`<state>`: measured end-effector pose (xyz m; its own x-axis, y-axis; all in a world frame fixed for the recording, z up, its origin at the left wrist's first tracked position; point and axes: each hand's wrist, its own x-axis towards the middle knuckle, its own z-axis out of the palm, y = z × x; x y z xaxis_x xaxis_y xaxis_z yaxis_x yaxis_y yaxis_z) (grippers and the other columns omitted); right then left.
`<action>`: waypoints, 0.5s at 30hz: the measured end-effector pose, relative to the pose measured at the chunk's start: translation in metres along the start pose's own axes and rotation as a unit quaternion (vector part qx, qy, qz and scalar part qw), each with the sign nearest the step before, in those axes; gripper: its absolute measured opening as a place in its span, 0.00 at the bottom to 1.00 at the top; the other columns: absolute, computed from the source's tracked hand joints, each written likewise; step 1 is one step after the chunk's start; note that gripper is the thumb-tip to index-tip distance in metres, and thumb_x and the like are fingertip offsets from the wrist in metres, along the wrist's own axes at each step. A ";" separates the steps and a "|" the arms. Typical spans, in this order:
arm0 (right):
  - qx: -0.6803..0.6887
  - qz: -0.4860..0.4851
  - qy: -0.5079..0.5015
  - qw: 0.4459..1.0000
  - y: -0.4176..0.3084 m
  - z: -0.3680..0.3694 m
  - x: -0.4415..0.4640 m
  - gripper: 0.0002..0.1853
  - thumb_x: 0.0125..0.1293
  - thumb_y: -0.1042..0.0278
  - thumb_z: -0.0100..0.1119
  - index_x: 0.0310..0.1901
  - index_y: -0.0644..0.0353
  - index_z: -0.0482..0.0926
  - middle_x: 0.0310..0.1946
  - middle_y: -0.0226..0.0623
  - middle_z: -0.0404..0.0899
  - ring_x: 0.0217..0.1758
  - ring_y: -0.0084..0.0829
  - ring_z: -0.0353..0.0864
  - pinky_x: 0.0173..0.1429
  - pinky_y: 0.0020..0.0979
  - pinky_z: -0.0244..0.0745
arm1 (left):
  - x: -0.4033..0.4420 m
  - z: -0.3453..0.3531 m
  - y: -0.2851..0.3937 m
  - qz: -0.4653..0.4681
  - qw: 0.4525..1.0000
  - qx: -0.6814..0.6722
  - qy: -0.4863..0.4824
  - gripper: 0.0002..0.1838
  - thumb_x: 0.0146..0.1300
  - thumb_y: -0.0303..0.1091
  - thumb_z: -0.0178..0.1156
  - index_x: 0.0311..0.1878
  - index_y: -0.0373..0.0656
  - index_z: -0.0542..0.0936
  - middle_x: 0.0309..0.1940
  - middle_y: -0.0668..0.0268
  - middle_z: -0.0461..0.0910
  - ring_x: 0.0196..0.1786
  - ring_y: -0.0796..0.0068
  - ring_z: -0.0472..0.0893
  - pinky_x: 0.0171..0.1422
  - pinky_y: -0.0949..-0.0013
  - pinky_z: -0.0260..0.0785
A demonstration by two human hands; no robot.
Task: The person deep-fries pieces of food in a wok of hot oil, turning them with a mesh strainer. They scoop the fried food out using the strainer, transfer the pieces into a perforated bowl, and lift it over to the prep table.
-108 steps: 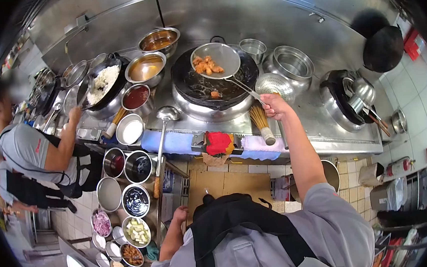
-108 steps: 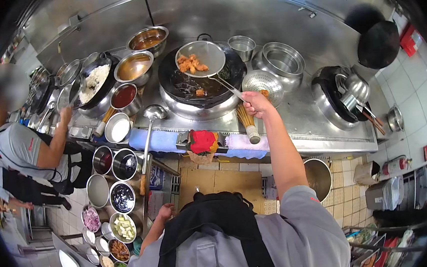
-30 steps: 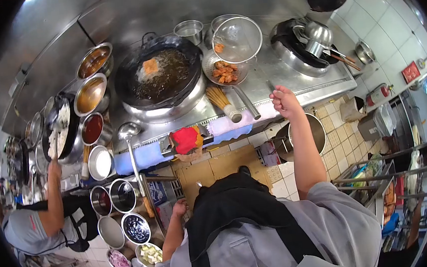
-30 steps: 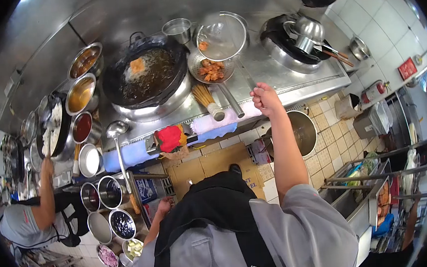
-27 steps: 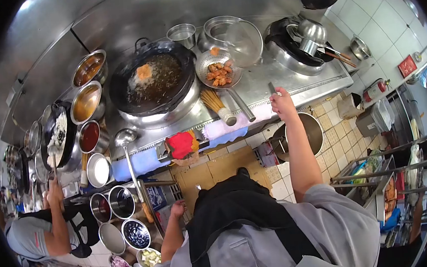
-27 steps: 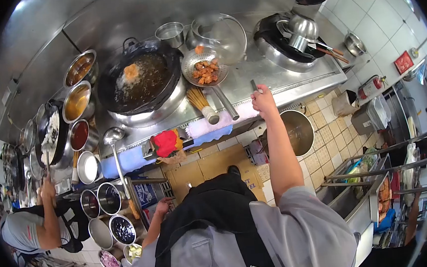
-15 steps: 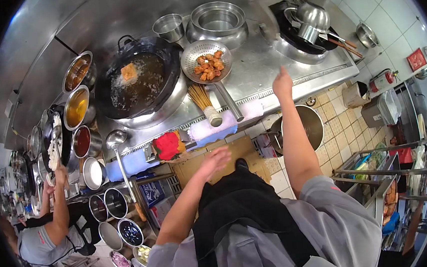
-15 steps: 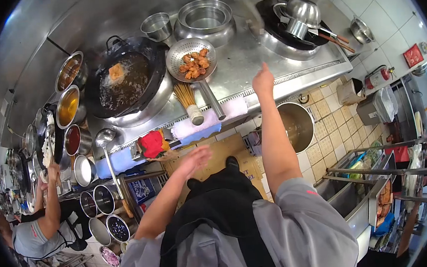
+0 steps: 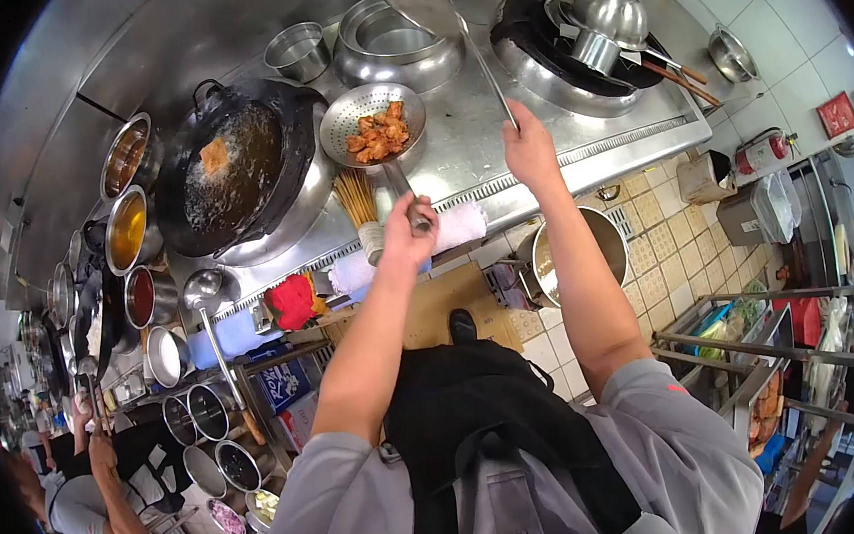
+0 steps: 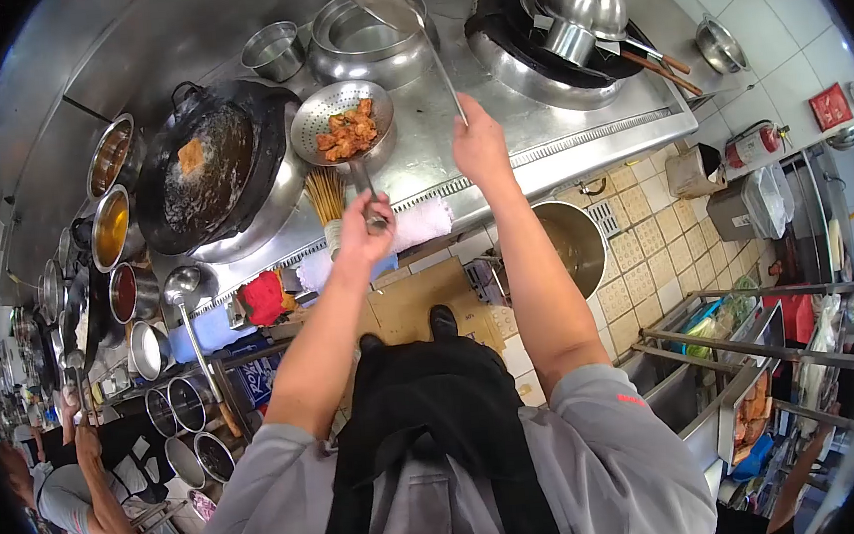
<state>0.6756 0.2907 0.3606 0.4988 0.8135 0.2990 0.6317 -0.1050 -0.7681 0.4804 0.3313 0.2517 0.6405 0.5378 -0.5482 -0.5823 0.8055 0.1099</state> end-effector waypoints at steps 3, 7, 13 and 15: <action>0.041 -0.022 -0.001 0.999 -0.054 -0.015 -0.011 0.20 0.55 0.77 0.40 0.52 0.59 0.64 0.32 0.46 0.74 0.34 0.40 0.74 0.40 0.32 0.67 | -0.003 0.033 0.024 -0.015 0.997 -0.067 -0.046 0.05 0.55 0.27 0.47 0.27 0.38 0.64 0.17 0.69 0.65 0.19 0.81 0.68 0.23 0.80 0.65; 0.039 -0.076 0.038 0.996 -0.071 0.010 -0.020 0.20 0.55 0.77 0.39 0.52 0.63 0.63 0.30 0.45 0.74 0.32 0.36 0.74 0.38 0.31 0.67 | -0.032 0.044 0.022 -0.031 0.996 -0.048 -0.072 0.05 0.55 0.26 0.47 0.25 0.41 0.64 0.16 0.71 0.64 0.18 0.83 0.65 0.21 0.81 0.62; -0.001 -0.045 -0.065 0.997 -0.065 0.061 -0.027 0.19 0.55 0.77 0.42 0.51 0.66 0.63 0.35 0.57 0.72 0.40 0.52 0.70 0.43 0.41 0.65 | -0.071 0.029 0.008 0.036 0.994 0.092 -0.046 0.01 0.56 0.25 0.45 0.29 0.40 0.64 0.16 0.73 0.61 0.16 0.85 0.62 0.19 0.81 0.59; 0.000 -0.068 -0.051 0.996 -0.082 0.059 -0.037 0.19 0.55 0.76 0.42 0.50 0.66 0.64 0.35 0.58 0.71 0.41 0.53 0.70 0.44 0.42 0.64 | -0.064 0.016 0.026 -0.064 0.996 -0.005 -0.067 0.05 0.55 0.26 0.47 0.25 0.43 0.64 0.17 0.72 0.63 0.17 0.84 0.63 0.20 0.80 0.58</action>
<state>0.5699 0.3031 0.3792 0.3452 0.8740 0.3420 0.6898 0.0108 -0.7239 0.4324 0.3220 0.3030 0.7705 0.4589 -0.4423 -0.4952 0.8679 0.0379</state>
